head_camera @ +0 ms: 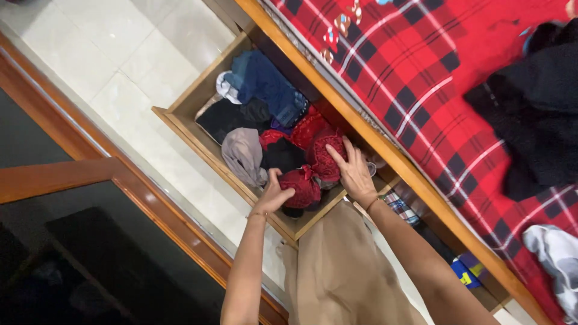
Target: Organizing various pieces of clothing from a bed into a drawer.
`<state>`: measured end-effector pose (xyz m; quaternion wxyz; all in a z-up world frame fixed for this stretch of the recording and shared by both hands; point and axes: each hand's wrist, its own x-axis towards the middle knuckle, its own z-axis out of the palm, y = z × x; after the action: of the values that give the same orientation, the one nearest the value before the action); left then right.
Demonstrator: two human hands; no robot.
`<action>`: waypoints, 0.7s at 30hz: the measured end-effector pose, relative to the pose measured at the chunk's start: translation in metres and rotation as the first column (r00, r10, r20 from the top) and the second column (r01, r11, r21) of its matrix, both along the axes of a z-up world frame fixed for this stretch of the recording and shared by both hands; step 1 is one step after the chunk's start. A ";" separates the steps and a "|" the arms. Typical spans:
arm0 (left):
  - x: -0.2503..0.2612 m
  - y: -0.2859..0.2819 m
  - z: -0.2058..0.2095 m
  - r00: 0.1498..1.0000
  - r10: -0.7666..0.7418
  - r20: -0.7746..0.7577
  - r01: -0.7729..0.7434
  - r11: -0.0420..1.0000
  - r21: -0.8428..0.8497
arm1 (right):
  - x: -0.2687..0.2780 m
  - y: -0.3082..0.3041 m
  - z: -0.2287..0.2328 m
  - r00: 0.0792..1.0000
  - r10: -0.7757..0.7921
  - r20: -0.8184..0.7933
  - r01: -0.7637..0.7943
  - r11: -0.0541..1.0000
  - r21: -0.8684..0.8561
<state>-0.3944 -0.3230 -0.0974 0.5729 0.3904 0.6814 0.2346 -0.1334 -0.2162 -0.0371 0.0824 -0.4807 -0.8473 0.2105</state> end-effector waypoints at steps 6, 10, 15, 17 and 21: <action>0.008 0.029 -0.002 0.921 -0.192 -0.340 0.197 0.980 -0.021 | 0.019 -0.011 -0.072 0.943 0.157 0.293 -0.189 0.978 0.084; 0.041 0.020 0.005 0.753 0.023 -0.658 0.072 0.991 0.117 | 0.019 -0.022 -0.061 0.895 0.170 0.413 -0.234 0.966 0.109; 0.095 -0.042 -0.030 0.831 0.392 -0.394 -0.294 0.912 0.287 | 0.011 -0.055 -0.051 0.986 -0.164 0.010 0.164 0.986 -0.017; 0.103 -0.055 -0.042 0.878 0.381 -0.289 -0.325 0.919 0.224 | 0.012 -0.054 -0.068 0.929 -0.369 0.036 0.371 0.920 -0.126; 0.087 -0.045 -0.057 0.899 0.251 -0.360 -0.195 0.963 0.184 | 0.005 -0.014 -0.123 0.785 -0.611 -0.097 0.400 0.620 -0.675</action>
<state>-0.3074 -0.3682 -0.1539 0.3699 0.3877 0.8010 0.2671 -0.1281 -0.2303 -0.1599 0.1110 -0.6608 -0.5306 0.5192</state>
